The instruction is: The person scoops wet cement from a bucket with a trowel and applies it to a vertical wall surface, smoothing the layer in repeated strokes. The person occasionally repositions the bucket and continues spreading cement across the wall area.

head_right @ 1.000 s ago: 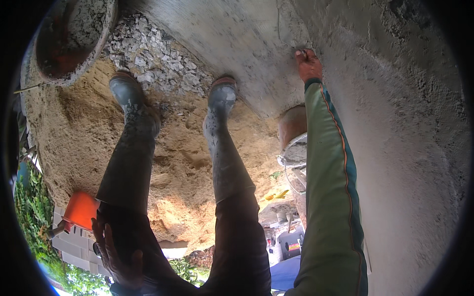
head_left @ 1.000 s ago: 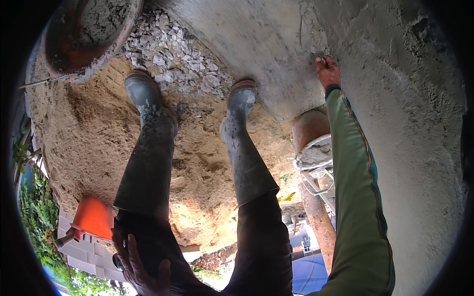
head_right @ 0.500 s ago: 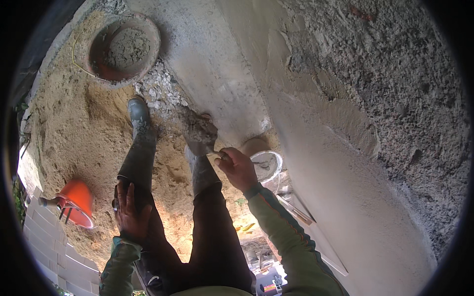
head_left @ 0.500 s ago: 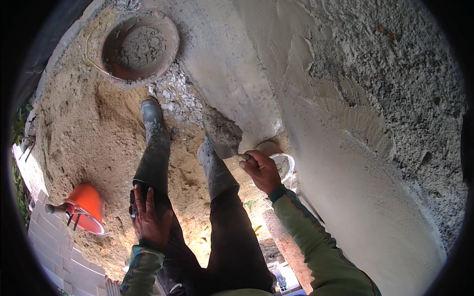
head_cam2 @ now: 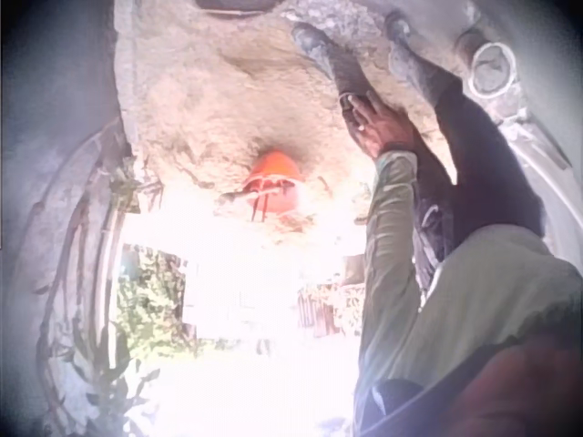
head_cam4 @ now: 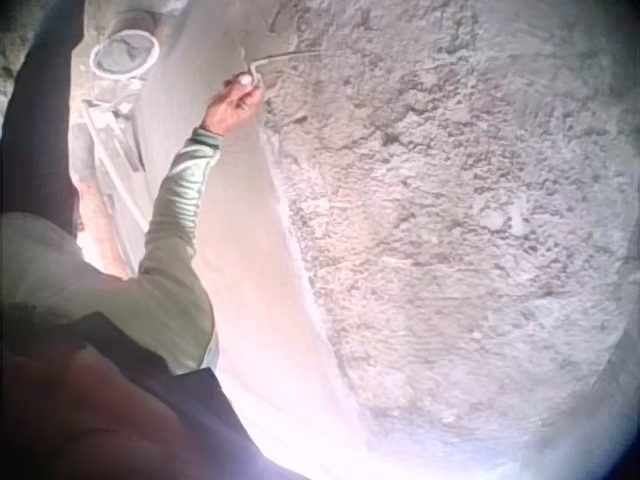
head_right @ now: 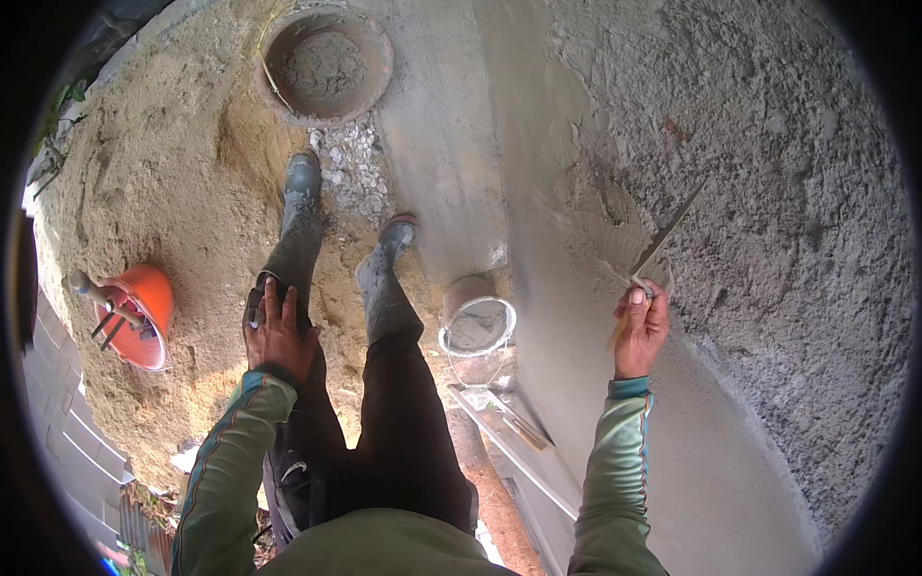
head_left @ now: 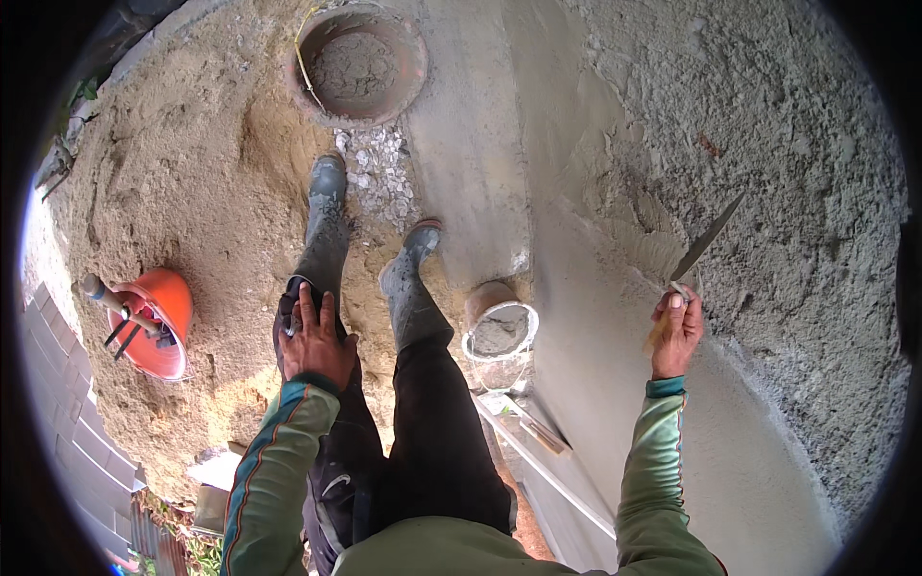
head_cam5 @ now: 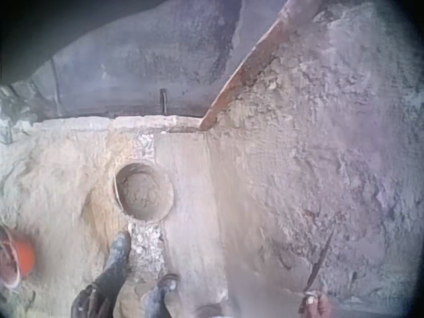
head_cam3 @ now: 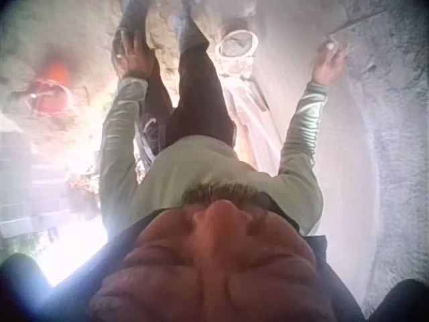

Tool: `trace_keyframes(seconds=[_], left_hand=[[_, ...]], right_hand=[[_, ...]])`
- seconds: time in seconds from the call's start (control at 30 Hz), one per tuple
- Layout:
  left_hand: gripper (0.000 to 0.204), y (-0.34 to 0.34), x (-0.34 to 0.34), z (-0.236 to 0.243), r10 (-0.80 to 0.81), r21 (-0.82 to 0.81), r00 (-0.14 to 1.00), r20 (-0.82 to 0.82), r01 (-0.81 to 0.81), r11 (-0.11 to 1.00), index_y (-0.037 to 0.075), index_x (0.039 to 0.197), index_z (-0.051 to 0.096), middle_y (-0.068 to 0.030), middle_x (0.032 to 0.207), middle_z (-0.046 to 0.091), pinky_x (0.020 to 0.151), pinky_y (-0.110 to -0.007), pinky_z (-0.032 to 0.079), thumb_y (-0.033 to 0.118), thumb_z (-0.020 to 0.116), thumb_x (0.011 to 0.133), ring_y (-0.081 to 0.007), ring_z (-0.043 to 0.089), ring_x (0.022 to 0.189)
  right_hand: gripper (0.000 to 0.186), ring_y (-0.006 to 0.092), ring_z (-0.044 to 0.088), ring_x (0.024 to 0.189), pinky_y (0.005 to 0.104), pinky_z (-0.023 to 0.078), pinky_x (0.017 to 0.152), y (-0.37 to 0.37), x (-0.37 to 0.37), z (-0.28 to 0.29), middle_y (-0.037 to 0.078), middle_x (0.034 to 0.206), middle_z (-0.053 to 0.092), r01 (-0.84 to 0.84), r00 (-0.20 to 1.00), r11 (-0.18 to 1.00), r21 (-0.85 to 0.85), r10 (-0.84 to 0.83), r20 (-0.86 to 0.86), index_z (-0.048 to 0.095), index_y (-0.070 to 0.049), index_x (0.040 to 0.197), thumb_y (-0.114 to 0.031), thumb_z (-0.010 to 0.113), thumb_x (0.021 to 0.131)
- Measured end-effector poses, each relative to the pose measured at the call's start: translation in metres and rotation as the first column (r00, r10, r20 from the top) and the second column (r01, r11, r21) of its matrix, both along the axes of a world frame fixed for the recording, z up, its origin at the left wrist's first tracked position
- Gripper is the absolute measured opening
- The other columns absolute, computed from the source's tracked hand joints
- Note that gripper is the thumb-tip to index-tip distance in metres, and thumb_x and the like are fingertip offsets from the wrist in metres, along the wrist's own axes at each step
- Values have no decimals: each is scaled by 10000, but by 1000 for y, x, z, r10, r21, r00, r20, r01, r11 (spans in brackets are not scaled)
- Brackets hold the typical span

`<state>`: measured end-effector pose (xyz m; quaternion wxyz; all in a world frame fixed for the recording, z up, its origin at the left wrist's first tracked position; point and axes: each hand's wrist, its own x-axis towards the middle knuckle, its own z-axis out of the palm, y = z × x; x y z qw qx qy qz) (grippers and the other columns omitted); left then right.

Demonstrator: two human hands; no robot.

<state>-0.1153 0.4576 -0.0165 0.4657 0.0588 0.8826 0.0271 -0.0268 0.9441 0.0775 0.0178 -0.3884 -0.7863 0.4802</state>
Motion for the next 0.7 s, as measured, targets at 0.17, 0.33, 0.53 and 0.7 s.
trace_keyframes(seconds=[0.17,0.33,0.53,0.7], left_hand=[[823,-2,-2,3,46,6,994,103,-47,999,119,1553,336,-175,1665,112,1153,-609,264,388,695,862,-381,295,1482],[797,-15,2,3,78,4,991,105,-79,997,123,1542,352,-182,1659,137,1152,-613,263,380,684,865,-387,303,1476],[796,-12,3,-9,37,13,998,50,-38,999,132,1525,389,-184,1645,187,1121,-589,319,371,709,835,-383,357,1438],[762,-4,-5,3,-3,-66,989,150,13,998,126,1550,342,-184,1664,117,1148,-620,270,389,641,900,-386,330,1464]], right_hand=[[134,109,564,743,279,493,703,-8,80,-44,-1,876,578,98,974,986,-131,-68,215,553,-78,1122,-111,576,995],[262,253,676,832,415,545,769,2,98,-147,95,884,677,-165,661,985,55,69,747,596,-93,1102,-186,708,884],[206,183,584,596,338,486,527,92,91,-264,59,782,636,-292,803,897,333,41,594,618,-58,1048,-174,695,896],[210,158,605,611,312,449,499,51,44,-209,57,826,661,219,874,973,70,-228,429,617,-20,1038,-136,710,890]])
